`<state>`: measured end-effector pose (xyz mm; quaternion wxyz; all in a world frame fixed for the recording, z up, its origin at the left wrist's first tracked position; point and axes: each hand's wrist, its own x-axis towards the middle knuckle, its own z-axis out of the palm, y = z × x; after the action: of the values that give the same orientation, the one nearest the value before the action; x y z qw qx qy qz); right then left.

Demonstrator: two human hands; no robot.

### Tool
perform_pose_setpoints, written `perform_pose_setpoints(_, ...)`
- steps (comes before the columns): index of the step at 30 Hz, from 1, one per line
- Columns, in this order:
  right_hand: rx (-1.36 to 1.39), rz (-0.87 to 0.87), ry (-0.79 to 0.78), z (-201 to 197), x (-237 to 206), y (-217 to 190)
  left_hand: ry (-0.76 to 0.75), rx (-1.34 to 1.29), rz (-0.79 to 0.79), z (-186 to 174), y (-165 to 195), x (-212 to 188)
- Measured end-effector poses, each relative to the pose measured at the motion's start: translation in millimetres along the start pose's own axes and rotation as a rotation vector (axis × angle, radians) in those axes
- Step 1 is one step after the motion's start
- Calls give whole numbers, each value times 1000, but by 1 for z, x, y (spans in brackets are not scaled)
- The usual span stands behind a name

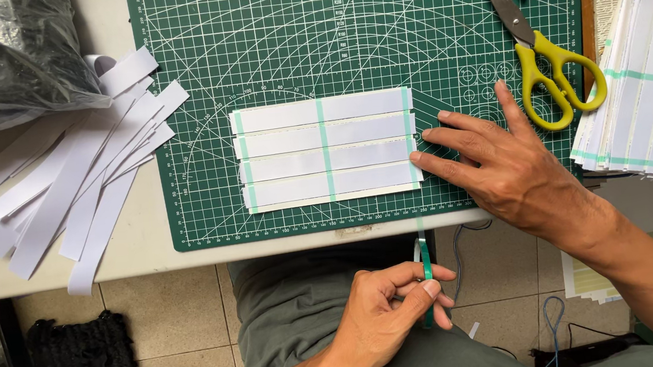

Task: The person aligns printed paper strips on a cutting mat, stacks them into a neat pile, and secures the stack by wrapping green tape around it, cutting the tape with scissors. They then press the taped bundle flat on the mat.

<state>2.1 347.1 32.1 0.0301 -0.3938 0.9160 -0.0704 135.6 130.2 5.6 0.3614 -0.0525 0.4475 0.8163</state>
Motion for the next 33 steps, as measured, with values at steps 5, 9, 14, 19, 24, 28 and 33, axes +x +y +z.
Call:
perform_pose_setpoints(5,-14,-9,0,3,-2,1,-3,-14,5,-1,-2,0)
perform_pose_setpoints(9,-183,-153,-3,4,1,3,-3,-31,-4,-1,-2,-1)
perform_pose_setpoints(14,-82,-181,-20,-2,4,6,-3,-19,-6,-1,-1,0)
perform_pose_setpoints(19,-69,-193,-21,-4,7,9,5,0,-9,-1,-1,-1)
perform_pose_setpoints(24,-95,-211,-6,-2,8,8,4,-4,5,-1,-2,0)
perform_pose_setpoints(28,-96,-202,-19,-6,8,8,-3,6,14,0,-1,1)
perform_pose_setpoints(33,-77,-119,-33,-6,5,1,24,97,26,-1,0,2)
